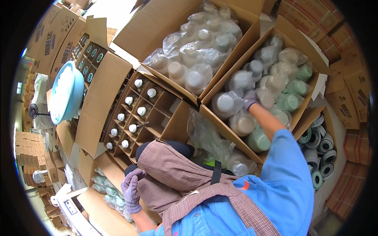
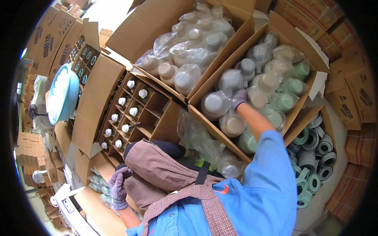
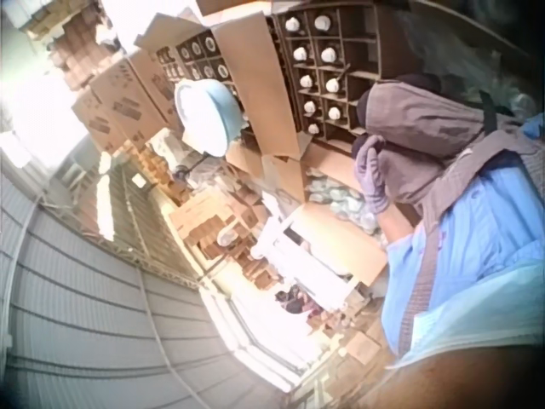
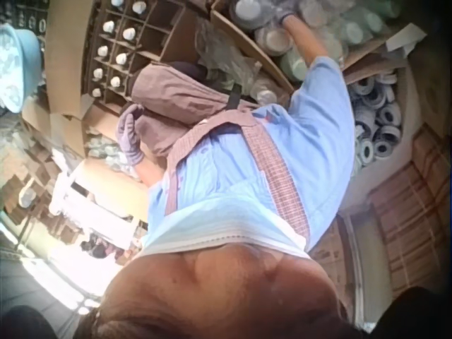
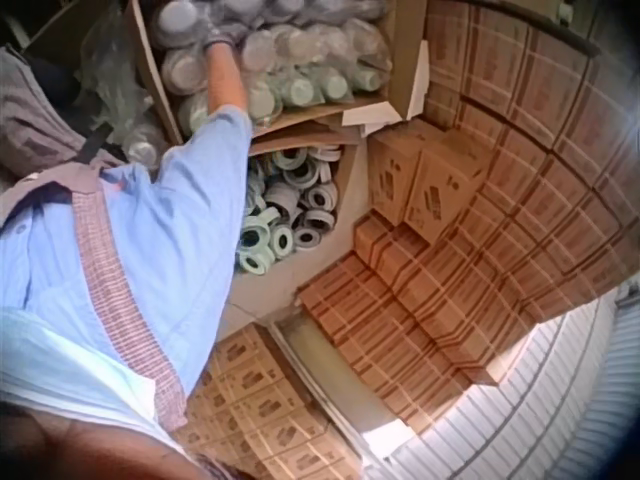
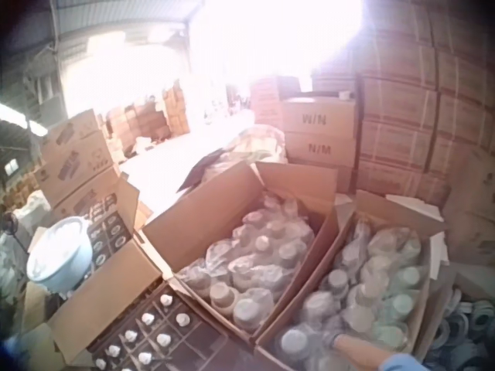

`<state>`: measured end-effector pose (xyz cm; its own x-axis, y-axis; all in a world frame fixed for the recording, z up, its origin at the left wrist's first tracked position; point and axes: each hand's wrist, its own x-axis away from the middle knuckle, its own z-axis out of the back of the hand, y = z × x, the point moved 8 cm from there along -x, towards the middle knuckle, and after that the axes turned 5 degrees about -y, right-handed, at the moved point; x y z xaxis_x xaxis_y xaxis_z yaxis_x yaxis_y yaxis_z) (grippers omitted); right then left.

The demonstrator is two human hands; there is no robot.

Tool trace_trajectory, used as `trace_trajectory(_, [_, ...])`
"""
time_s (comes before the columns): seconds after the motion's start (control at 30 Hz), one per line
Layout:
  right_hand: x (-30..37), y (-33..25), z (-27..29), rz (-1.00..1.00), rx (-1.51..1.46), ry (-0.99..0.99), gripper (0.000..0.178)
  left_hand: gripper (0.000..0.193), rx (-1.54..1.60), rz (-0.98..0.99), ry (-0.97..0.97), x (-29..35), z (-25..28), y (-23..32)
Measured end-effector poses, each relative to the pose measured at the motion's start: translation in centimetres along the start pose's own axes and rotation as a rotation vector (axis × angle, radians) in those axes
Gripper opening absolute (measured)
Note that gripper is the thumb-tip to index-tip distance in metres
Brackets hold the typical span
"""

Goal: The person assembles thermos bottles by inserting a metal rod into the opening, screwing on a lid, and placing each bottle into a plastic bag. The person then places the bagged bottles into a cardboard box with dividers.

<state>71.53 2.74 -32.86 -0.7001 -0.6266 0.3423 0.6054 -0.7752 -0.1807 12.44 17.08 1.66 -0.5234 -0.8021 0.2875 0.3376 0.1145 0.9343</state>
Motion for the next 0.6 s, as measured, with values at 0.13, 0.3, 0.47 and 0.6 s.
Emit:
trace_trajectory(0.13, [-0.2,0.5,-4.1,-0.096,0.034,-0.218,0.049,0.034,-0.022,0.008,-0.043,-0.4,-0.5,0.9])
trace_trajectory(0.3, [3.3,-4.4,12.0,0.277,0.052,-0.075,0.033,0.036,0.026,0.021,0.123,2.5,3.6,-1.5])
trace_trajectory(0.47, [-4.9,3.7,12.7,-0.175,-0.069,-0.02,0.027,0.04,0.071,-0.049,0.208,3.0,4.5,-1.0])
trace_trajectory(0.6, [-10.5,4.6,3.9,-0.057,0.174,-0.118,0.023,0.039,0.052,0.0,0.264,5.1,5.5,-1.4])
